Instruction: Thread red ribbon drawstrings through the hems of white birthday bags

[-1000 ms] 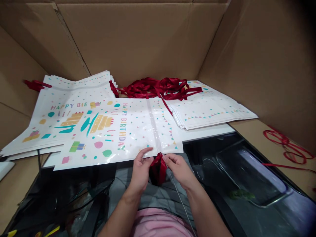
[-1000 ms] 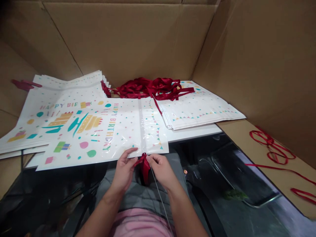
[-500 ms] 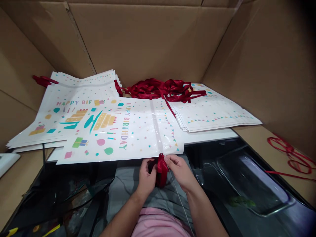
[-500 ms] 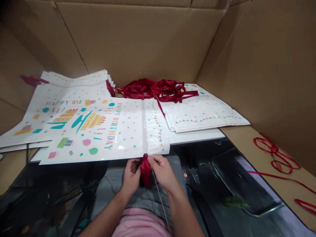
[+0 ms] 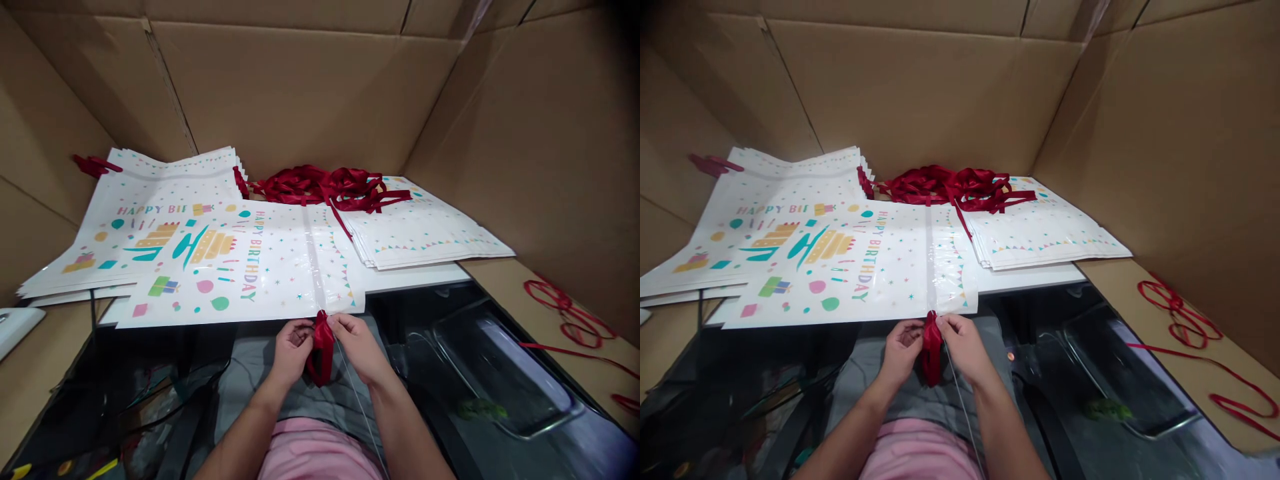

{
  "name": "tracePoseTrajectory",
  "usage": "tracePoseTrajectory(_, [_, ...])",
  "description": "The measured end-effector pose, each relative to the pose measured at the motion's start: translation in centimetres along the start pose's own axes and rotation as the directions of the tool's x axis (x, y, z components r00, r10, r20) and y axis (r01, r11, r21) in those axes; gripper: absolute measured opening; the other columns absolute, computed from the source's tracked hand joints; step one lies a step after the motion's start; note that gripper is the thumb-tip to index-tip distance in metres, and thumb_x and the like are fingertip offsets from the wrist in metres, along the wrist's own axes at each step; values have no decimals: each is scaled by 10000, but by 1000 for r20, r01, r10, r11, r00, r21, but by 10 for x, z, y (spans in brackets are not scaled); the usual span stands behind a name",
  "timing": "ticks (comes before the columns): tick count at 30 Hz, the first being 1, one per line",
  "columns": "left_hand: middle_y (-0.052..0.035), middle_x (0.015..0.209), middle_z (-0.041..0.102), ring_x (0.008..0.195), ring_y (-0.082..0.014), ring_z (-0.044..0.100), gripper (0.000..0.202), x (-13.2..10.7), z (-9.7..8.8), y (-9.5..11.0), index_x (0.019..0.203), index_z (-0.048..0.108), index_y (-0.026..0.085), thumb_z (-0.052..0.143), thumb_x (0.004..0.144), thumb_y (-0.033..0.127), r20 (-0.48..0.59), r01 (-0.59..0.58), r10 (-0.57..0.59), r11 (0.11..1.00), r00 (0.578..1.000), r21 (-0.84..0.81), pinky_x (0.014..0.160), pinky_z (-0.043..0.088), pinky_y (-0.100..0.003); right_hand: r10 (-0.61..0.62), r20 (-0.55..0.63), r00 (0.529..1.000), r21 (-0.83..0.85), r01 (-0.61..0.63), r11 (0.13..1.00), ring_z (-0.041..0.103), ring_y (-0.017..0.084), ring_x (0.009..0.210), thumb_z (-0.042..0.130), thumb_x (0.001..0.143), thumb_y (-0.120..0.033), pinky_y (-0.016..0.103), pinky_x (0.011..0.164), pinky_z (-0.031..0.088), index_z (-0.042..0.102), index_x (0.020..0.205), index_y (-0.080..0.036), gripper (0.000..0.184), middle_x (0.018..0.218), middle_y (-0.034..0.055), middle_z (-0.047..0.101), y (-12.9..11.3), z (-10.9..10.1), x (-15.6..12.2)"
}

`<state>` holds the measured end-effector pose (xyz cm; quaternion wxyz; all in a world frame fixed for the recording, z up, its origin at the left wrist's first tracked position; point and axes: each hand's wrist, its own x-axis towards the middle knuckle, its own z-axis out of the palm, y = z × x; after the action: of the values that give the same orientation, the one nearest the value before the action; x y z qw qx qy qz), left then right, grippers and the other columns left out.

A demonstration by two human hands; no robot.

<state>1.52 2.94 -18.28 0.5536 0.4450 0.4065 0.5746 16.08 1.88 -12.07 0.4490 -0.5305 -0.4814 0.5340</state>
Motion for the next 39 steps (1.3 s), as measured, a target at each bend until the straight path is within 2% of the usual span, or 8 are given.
tracePoseTrajectory(3, [-70, 816, 743, 732, -156, 694, 171, -2, 0, -1, 851, 698, 150, 756, 710, 227, 20, -47, 46, 998, 999, 41, 702, 559, -255, 0, -21, 1000, -25, 0, 1000, 456, 138, 695, 591, 869, -608, 253, 675, 378, 624, 731, -130, 498, 711, 30, 570, 3, -1, -1])
tracePoseTrajectory(7, [-65, 896, 744, 824, -167, 689, 247, -4, -2, -3, 959, 726, 180, 775, 719, 210, -2, -134, 135, 983, 991, 128, 786, 547, -281, 1, -44, 999, -53, -3, 999, 477, 142, 694, 594, 869, -610, 254, 673, 384, 645, 750, -125, 502, 716, 37, 596, 4, -2, -2])
tracePoseTrajectory(13, [-71, 937, 734, 901, -203, 678, 196, -3, -6, 12, 907, 817, 261, 792, 713, 259, 60, -237, 229, 944, 971, 228, 860, 526, -334, 17, -33, 999, 36, -16, 999, 467, 132, 683, 633, 837, -632, 247, 657, 377, 659, 773, -123, 514, 715, 28, 594, 0, 1, -1])
tracePoseTrajectory(21, [-79, 949, 732, 878, -185, 690, 179, -11, 16, 17, 957, 791, 201, 690, 877, 325, -143, -101, 123, 983, 982, 155, 814, 554, -294, 55, -13, 998, 132, -52, 990, 437, 114, 650, 673, 804, -645, 238, 626, 363, 618, 742, -132, 519, 685, 12, 560, 1, 2, -4])
tracePoseTrajectory(24, [-83, 945, 742, 861, -189, 702, 202, -13, 18, 16, 988, 767, 179, 633, 912, 311, -150, -95, 112, 989, 982, 112, 801, 566, -301, 55, -3, 999, 161, -53, 985, 428, 108, 634, 682, 799, -636, 236, 616, 358, 622, 737, -131, 512, 669, 5, 553, -1, 4, -4])
tracePoseTrajectory(29, [-73, 1004, 735, 963, -206, 697, 201, -12, 3, 17, 937, 799, 220, 640, 824, 168, -44, -196, 206, 965, 977, 175, 846, 564, -295, 106, -9, 994, 237, -101, 966, 442, 107, 615, 725, 724, -668, 237, 601, 377, 624, 747, -139, 539, 666, -1, 561, -3, 9, -5])
tracePoseTrajectory(33, [-72, 1004, 734, 962, -182, 696, 285, -7, -8, 19, 953, 803, 250, 561, 882, 119, 38, -303, 308, 897, 951, 321, 866, 557, -292, 109, -22, 994, 243, -101, 965, 443, 108, 606, 732, 706, -676, 236, 589, 388, 602, 712, -147, 544, 653, -1, 552, -4, 11, -5])
tracePoseTrajectory(39, [-81, 991, 740, 900, -189, 698, 374, 4, -22, 20, 1094, 780, 309, 604, 836, 103, 301, -541, 450, 706, 841, 457, 810, 567, -313, 101, -35, 994, 225, -91, 970, 462, 114, 624, 734, 708, -679, 242, 609, 422, 632, 723, -136, 553, 669, 17, 576, -7, 10, -5])
